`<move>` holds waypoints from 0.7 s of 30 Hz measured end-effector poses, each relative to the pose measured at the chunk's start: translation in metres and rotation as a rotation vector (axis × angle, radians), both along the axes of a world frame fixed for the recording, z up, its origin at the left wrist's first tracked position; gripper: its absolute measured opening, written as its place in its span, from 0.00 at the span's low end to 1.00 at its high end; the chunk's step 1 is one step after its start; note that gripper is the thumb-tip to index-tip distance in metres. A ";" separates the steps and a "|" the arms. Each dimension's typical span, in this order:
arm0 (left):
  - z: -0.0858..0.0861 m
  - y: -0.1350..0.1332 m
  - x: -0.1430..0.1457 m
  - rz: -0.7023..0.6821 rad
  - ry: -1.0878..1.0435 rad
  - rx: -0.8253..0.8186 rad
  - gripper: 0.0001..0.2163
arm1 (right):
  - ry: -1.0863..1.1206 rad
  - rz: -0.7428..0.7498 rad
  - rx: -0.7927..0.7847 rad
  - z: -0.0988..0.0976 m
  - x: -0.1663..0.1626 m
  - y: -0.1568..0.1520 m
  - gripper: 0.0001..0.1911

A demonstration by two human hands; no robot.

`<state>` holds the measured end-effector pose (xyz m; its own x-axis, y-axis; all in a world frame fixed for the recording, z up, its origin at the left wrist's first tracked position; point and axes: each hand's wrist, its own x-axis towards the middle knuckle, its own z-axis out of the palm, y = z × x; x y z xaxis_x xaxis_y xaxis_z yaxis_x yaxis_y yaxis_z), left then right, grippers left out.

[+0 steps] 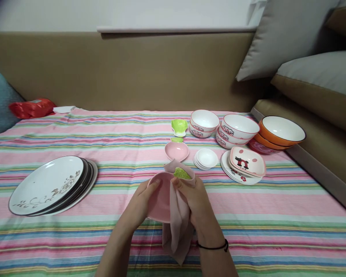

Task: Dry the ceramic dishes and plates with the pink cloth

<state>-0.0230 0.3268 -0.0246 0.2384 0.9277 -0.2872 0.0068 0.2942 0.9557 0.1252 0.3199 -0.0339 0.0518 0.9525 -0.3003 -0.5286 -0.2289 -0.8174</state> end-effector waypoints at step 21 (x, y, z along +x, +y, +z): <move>0.003 -0.004 0.007 0.050 -0.137 -0.185 0.12 | 0.077 -0.032 0.186 0.028 -0.011 -0.015 0.35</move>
